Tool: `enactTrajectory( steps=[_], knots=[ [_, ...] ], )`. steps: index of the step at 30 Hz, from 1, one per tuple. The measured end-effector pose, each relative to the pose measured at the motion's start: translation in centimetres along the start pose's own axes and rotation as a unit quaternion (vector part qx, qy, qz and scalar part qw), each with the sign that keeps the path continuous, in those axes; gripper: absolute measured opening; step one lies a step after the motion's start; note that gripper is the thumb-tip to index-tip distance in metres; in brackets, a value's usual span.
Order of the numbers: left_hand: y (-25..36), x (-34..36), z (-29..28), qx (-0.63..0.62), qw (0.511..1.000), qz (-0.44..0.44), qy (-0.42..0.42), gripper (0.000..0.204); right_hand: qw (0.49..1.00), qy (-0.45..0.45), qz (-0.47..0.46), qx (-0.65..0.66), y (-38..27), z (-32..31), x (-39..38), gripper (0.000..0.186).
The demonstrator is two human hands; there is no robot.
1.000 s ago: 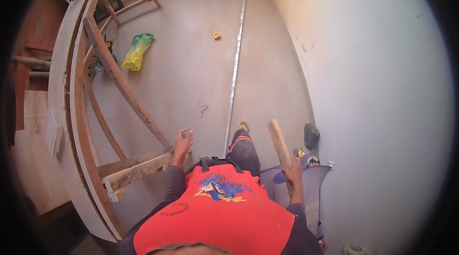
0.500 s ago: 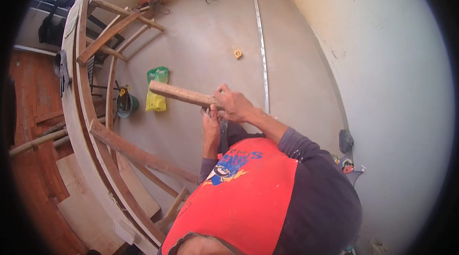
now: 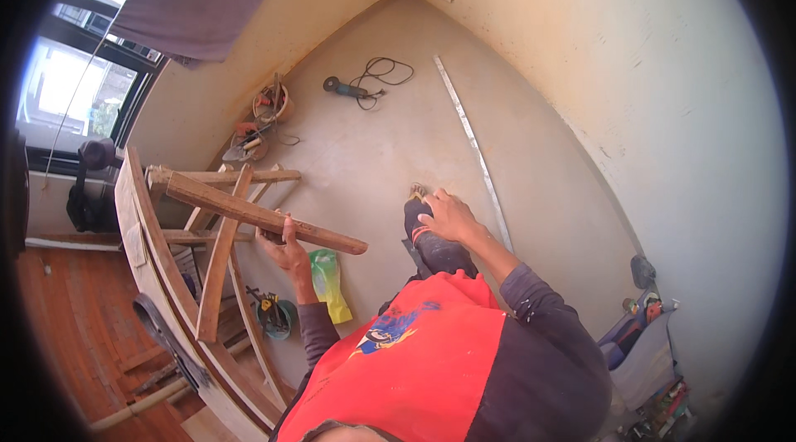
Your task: The person measures a long metal strip with a tape measure, then uses an angle grinder to cut the strip to size. They plug in the grinder, cut the metal, and re-measure the resulting piece.
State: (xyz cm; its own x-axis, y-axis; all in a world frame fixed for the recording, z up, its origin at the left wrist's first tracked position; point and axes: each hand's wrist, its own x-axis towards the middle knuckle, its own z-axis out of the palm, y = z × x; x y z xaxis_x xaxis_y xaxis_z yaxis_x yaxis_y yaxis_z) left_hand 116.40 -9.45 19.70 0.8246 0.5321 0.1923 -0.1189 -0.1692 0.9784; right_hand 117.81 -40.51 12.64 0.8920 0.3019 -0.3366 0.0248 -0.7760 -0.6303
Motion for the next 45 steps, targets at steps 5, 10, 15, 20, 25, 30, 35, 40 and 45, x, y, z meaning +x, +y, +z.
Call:
enactTrajectory(
  steps=[5, 10, 15, 20, 25, 30, 35, 40, 45],
  knots=[
    [-1.0, 16.6, 4.8, 0.101, 0.985, 0.073, -0.117, 0.071, 0.950, -0.251, 0.181, -0.039, 3.3, 2.4, 8.4, 0.059],
    [-3.4, 27.8, 13.8, 0.310, 0.907, 0.085, -0.273, 0.080, 0.939, -0.249, 0.230, 0.057, 3.1, 1.3, 12.3, 0.056],
    [-13.4, 34.0, 26.7, 0.445, 0.748, 0.217, -0.442, 0.070, 0.921, -0.011, 0.300, 0.249, 4.6, 2.5, 15.0, 0.061],
    [-21.6, 34.3, 38.3, 0.471, 0.583, 0.218, -0.625, 0.063, 0.821, 0.221, 0.451, 0.272, 10.2, 7.6, 15.7, 0.077],
    [-36.0, 32.2, 48.6, 0.429, 0.455, 0.283, -0.727, 0.063, 0.775, 0.235, 0.541, 0.225, 27.3, 14.7, 20.4, 0.091],
    [-51.9, 29.8, 54.6, 0.412, 0.370, 0.339, -0.760, 0.061, 0.788, 0.138, 0.587, 0.122, 47.1, 28.0, 26.6, 0.104],
    [-65.4, 25.0, 60.3, 0.339, 0.316, 0.351, -0.814, 0.063, 0.808, 0.207, 0.550, -0.031, 59.4, 38.2, 27.6, 0.073],
    [-73.1, 19.4, 61.8, 0.261, 0.279, 0.275, -0.882, 0.066, 0.820, 0.301, 0.473, -0.116, 62.2, 41.9, 25.9, 0.053],
    [-75.4, 13.4, 60.4, 0.195, 0.176, 0.256, -0.930, 0.063, 0.817, 0.360, 0.442, -0.082, 60.4, 39.0, 26.2, 0.054]
  ],
)
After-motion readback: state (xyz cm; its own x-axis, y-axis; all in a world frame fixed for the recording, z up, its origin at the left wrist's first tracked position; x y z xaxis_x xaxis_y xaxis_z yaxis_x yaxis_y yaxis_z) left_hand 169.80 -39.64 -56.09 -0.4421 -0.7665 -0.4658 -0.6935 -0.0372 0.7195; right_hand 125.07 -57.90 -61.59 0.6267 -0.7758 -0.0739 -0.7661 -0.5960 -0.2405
